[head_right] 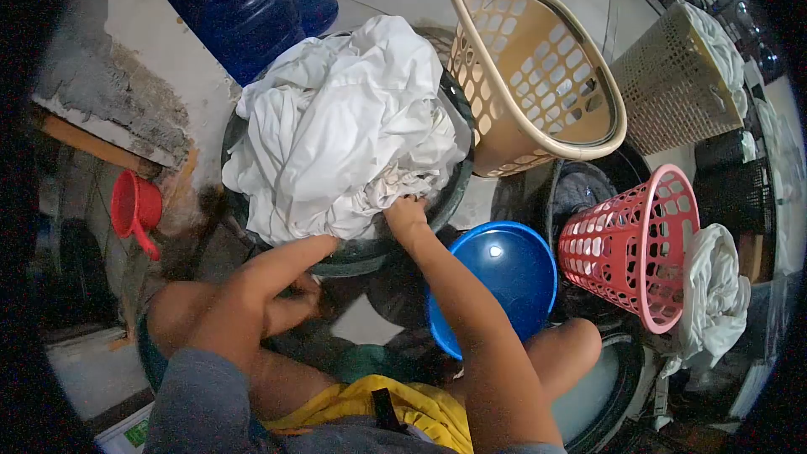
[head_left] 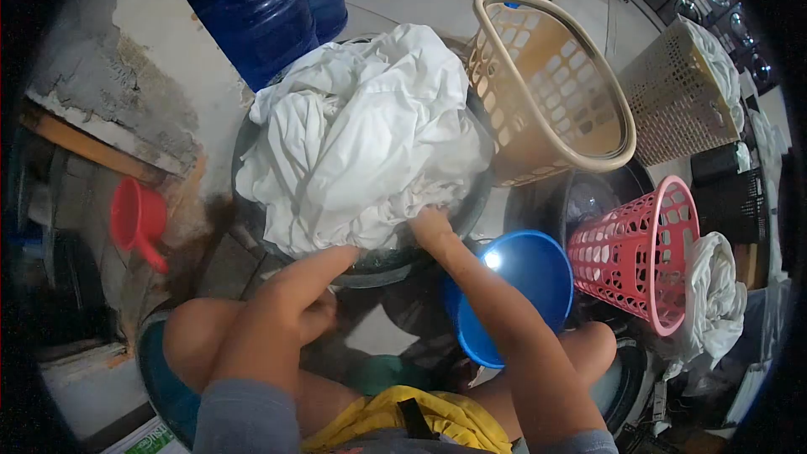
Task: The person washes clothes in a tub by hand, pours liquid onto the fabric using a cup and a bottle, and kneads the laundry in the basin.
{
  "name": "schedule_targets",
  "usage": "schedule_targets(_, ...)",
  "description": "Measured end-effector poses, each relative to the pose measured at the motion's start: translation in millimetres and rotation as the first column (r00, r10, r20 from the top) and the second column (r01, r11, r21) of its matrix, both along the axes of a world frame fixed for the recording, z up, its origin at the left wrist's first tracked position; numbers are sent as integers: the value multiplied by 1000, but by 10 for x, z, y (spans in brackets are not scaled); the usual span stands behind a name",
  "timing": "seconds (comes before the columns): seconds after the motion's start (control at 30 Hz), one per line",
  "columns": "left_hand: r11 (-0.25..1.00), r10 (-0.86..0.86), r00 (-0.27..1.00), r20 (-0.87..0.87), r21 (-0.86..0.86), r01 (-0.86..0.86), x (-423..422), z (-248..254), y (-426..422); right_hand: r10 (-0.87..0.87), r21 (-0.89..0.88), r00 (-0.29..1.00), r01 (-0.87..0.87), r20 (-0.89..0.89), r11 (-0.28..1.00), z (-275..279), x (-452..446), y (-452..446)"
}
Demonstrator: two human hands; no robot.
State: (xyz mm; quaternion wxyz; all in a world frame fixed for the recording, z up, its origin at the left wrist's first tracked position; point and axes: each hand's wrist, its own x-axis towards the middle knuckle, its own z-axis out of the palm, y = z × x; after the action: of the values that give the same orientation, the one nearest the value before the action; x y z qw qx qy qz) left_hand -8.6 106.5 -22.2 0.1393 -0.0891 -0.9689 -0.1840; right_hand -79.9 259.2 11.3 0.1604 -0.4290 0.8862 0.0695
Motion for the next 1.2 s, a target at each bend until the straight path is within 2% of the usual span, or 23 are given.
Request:
schedule_targets(0.13,999,-36,998,54,-23,37,-2,-16,-31,-8,-13,1000,8,2,1000,-162,-56,-21)
schedule_targets(0.23,997,-57,993,104,-37,61,1,-4,-52,-120,-180,987,138,107,974,-274,-87,-16)
schedule_targets(0.4,991,-106,966,237,-60,123,-9,79,-93,-60,-149,994,73,93,986,-196,-88,-40)
schedule_targets(0.5,982,-152,926,346,-53,181,64,170,-107,-70,-131,995,79,73,988,134,-21,-19)
schedule_targets(0.57,971,-213,885,415,-7,237,218,248,-150,-112,-181,993,119,47,976,202,31,-5)
schedule_targets(0.6,960,-264,856,445,38,277,320,282,-183,-109,-135,991,119,78,984,258,39,13)
schedule_targets(0.67,931,-361,782,509,142,337,496,365,-302,-79,-291,992,106,102,951,380,67,124)
schedule_targets(0.73,915,-394,692,606,191,354,592,681,-346,-38,-416,993,82,114,906,566,48,252)
schedule_targets(0.8,933,-248,580,776,30,358,599,1279,-240,14,-509,992,51,125,859,773,30,411)
schedule_targets(0.83,929,-159,512,844,-48,368,613,1579,-187,-12,-462,991,73,133,884,914,23,470)
schedule_targets(0.9,929,-209,663,718,-66,364,654,1676,-231,-62,-360,987,113,149,926,1172,-41,567)
schedule_targets(0.97,944,-238,828,507,-81,321,752,1814,-243,-3,-512,1000,18,31,859,1179,-173,730)
schedule_targets(1.03,962,-241,952,190,-82,260,812,2028,-212,-116,-638,978,200,171,744,1597,-305,864)
schedule_targets(1.1,974,-95,995,12,-204,95,783,2106,-157,-184,-723,917,394,355,568,2114,-268,931)
schedule_targets(1.13,968,-36,996,-79,-250,15,756,2122,-126,-255,-623,958,280,132,731,2124,-361,960)
schedule_targets(1.2,970,-65,997,-49,-239,51,583,1762,-208,-244,-677,964,250,106,692,2034,-377,974)
